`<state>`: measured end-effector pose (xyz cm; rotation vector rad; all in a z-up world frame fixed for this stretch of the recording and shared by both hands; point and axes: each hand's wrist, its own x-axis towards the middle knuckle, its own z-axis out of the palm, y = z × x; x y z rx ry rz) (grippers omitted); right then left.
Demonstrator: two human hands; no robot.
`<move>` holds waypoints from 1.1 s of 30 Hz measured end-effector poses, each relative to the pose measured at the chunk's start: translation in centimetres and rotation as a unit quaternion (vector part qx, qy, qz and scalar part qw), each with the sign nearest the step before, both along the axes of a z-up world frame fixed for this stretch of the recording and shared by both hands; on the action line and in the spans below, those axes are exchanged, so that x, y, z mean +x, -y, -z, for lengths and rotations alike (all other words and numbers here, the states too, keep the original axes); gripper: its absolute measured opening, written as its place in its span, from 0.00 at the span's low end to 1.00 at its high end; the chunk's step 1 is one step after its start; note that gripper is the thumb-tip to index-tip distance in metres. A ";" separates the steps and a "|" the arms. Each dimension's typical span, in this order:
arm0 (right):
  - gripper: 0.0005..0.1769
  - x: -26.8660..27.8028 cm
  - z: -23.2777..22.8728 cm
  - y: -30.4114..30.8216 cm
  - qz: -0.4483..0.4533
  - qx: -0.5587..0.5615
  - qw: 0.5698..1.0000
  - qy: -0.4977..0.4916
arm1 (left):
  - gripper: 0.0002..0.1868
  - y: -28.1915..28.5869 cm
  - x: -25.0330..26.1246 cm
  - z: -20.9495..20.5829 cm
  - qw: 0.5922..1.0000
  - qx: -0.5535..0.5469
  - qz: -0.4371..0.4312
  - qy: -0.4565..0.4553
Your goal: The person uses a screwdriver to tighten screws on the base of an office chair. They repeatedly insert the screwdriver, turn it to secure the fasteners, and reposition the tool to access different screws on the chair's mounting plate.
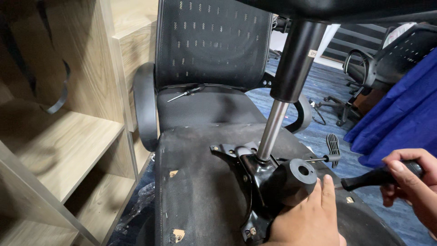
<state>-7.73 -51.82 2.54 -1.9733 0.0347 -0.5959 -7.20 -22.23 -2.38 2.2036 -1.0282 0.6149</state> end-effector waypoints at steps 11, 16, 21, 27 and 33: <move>0.14 -1.5 1.2 1.3 -0.022 0.045 0.999 -0.001 | 0.53 -0.4 -0.3 -1.8 0.971 0.011 0.083 -0.224; 0.13 -1.7 1.4 1.4 -0.018 0.035 0.999 -0.013 | 0.52 0.0 0.0 -1.0 0.967 0.005 0.086 -0.241; 0.12 -1.9 1.5 1.2 -0.002 0.038 0.999 -0.020 | 0.54 1.2 0.0 0.1 0.969 0.004 0.065 -0.237; 0.11 -1.7 0.5 -1.1 0.050 -0.032 0.998 -0.014 | 0.54 1.1 0.4 0.9 0.974 0.002 0.084 -0.209; 0.21 -1.9 -0.6 -3.1 -0.045 0.040 0.998 0.030 | 0.55 0.9 0.2 0.3 0.973 0.022 0.065 -0.222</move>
